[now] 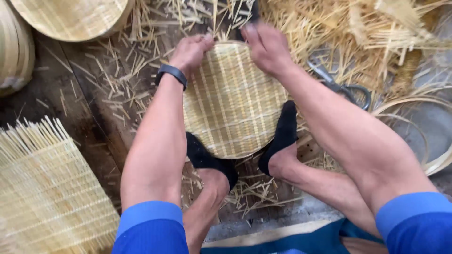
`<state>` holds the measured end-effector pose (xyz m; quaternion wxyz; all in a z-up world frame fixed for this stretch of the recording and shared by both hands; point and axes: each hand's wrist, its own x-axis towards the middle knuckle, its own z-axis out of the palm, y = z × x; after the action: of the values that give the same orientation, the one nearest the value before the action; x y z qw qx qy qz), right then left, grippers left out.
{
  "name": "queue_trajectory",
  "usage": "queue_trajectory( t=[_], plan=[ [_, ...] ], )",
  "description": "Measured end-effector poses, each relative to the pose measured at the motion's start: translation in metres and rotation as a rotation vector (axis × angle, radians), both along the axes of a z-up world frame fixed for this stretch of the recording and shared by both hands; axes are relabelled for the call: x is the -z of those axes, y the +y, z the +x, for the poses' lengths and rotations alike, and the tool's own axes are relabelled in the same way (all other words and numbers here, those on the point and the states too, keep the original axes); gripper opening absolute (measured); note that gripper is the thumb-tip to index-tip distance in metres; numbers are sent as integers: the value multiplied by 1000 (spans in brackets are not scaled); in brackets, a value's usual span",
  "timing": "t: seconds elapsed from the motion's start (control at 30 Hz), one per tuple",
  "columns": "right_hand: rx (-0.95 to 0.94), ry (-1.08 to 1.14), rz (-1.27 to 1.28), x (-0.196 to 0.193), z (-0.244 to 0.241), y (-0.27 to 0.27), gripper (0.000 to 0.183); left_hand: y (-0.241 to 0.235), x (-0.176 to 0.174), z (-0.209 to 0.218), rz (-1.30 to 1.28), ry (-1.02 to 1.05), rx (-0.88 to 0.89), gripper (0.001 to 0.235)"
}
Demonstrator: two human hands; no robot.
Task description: The person sits on the floor of a bamboo workshop and trims bamboo strips with scissors over a round wooden form, fitting the strips around a woven bamboo disc. They press the woven disc into place, bend a thin bamboo rim around it, and set the finished woven piece aside with completed baskets.
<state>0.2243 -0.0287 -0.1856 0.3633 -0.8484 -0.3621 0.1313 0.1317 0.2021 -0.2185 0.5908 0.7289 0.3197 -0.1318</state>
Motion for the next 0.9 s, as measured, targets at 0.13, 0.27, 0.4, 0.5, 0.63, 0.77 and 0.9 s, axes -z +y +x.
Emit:
queue_trajectory(
  t=[0.13, 0.27, 0.4, 0.5, 0.63, 0.77, 0.9],
  plan=[
    [-186, 155, 233, -22, -40, 63, 42, -10, 7, -37, 181, -313, -104, 40],
    [-189, -74, -393, -72, -57, 107, 43, -30, -55, -105, 1257, -310, -346, 52],
    [-125, 73, -554, -82, -58, 103, 43, -25, -14, -125, 429, 211, -326, 63],
    [-122, 24, -525, -64, -62, 96, 41, -15, 26, -130, 530, -189, -303, 70],
    [-234, -259, -194, -50, -40, 46, 40, -12, 41, -130, 498, -171, -321, 66],
    [-278, -271, -253, -175, -25, -74, 47, -27, 37, -149, 597, -423, -475, 47],
    [-195, -149, -860, -291, -50, -190, 40, -42, -6, -200, 599, -207, -652, 38]
  ],
)
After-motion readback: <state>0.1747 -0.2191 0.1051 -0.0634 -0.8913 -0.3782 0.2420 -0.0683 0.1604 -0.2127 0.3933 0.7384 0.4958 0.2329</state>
